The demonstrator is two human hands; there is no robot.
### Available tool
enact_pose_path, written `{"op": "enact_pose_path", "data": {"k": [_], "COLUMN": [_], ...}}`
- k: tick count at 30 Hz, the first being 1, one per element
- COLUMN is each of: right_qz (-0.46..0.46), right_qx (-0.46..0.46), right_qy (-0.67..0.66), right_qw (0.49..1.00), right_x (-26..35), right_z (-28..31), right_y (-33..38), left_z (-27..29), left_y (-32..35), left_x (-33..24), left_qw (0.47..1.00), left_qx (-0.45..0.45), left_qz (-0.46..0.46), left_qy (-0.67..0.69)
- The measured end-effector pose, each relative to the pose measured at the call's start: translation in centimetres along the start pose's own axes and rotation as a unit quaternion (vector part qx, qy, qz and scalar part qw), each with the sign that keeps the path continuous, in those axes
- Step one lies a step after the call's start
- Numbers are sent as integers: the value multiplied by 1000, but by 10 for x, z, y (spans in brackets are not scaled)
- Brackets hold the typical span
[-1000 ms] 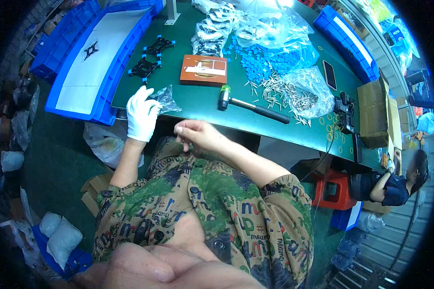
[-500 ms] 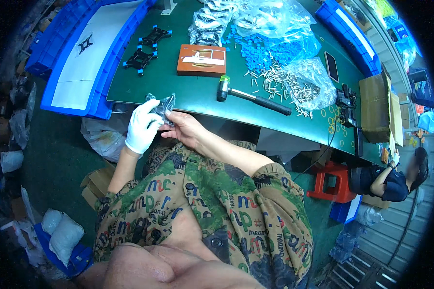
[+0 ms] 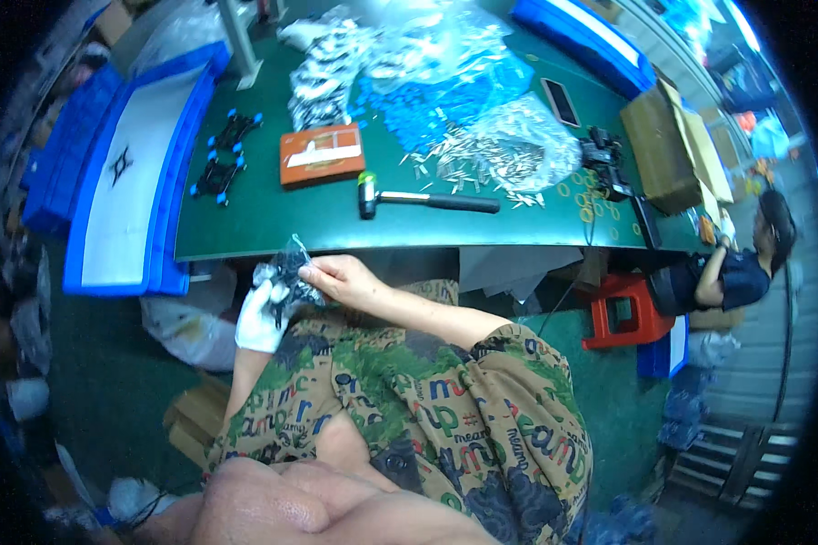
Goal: The person assembles small black plastic components by inserting metal pins and blue plastic caps. They use a hammer to tap the pins into place and place the finished units into a blue bin. The process is repetitive, involving picking up parts, aligning them, and securing them with the hammer.
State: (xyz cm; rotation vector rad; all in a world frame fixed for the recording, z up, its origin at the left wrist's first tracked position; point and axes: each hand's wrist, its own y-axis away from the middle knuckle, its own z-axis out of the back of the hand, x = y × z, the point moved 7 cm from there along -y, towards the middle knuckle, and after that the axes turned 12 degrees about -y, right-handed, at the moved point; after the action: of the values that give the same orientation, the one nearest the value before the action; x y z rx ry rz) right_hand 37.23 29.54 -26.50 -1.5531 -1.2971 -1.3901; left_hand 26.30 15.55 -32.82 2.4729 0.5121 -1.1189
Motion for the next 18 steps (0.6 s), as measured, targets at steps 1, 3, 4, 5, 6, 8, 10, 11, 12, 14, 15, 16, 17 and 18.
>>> {"op": "enact_pose_path", "data": {"k": [1,3,4,5,6,8,10,11,12,14,15,16,17,18], "right_qz": [-23,32,13,-9,0,60,236,411,415,368,366,321,289,259], "right_qx": [-11,-28,-82,-131,-174,-219,-273,-267,-292,-250,-237,-230,-219,-205], "right_qy": [-70,-137,-238,-337,-392,-359,-135,130,358,559,615,657,694,727], "right_qw": [997,990,968,932,903,905,923,862,783,700,657,643,622,602], "right_x": [3,4,10,17,30,75,115,158,180,216,217,221,217,210], "right_z": [3,24,35,43,62,101,152,159,163,164,184,206,232,257], "right_y": [4,8,10,15,16,23,22,20,20,-21,-53,-78,-111,-146], "left_z": [-10,-34,-22,-34,-34,-39,-62,-70,-78,-90,-92,-102,-101,-101], "left_y": [2,2,0,3,-1,-3,-7,-6,-6,-18,-29,-26,-40,-48], "left_x": [-2,-10,1,-8,-13,-26,-57,-73,-86,-98,-100,-103,-97,-92], "left_qw": [999,998,992,991,992,997,986,953,912,887,874,862,871,884], "left_qx": [-1,40,76,55,49,18,-26,-52,-43,-57,-60,-76,-71,-55], "left_qz": [39,43,54,57,48,25,-80,-142,-182,-216,-234,-237,-226,-214], "left_qy": [22,39,88,105,107,73,-143,-262,-364,-404,-421,-442,-431,-413]}}
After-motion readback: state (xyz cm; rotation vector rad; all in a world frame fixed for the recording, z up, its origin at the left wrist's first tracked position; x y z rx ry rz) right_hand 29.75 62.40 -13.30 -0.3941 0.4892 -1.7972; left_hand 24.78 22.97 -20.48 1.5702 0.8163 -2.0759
